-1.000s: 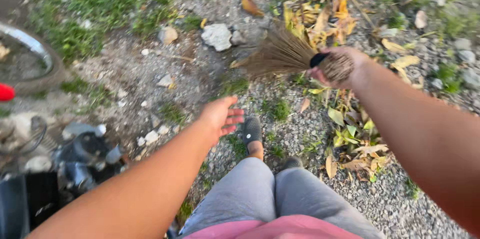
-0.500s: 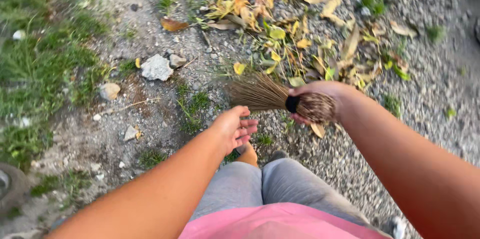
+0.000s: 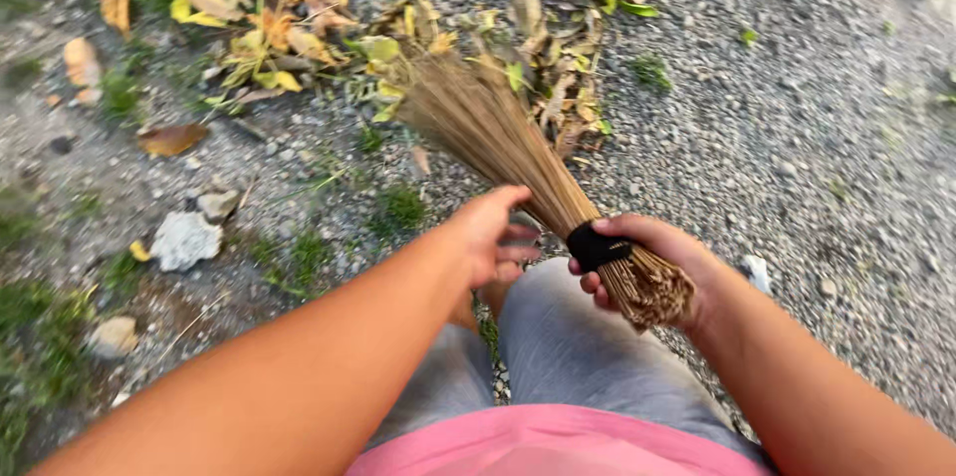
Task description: The person is using a broom made of bundled sticks to sweep dried leaves and debris from a gravel surface outdoors.
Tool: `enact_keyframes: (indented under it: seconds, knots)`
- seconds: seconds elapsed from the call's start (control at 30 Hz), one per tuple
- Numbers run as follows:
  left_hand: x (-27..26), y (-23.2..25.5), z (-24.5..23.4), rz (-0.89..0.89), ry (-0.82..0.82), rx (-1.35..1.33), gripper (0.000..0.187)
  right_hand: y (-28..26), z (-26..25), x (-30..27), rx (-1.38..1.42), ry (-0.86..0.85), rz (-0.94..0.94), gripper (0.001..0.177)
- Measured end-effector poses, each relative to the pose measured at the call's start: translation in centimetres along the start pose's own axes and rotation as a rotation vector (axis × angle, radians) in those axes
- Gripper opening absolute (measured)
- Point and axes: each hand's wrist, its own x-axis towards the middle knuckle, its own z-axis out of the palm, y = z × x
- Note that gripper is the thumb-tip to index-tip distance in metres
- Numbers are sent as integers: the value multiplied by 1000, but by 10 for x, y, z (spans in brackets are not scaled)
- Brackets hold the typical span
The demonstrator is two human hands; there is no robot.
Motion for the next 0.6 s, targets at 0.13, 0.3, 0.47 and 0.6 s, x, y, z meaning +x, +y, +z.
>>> enact_keyframes:
  seconds: [0.13,0.3,0.47,0.6]
  knots:
    - [45,-15,75,-376,-91,132,71,34,-17,-14,510,107,18,30]
    - [133,-13,87,-262,49,44,50,22,-38,69,479,145,-56,38]
    - [117,14,90,124,642,-111,31,-14,-75,155,227,-194,93,40]
    - [66,21,152,116,866,-20,50,-37,-125,134,-25,-262,169,44]
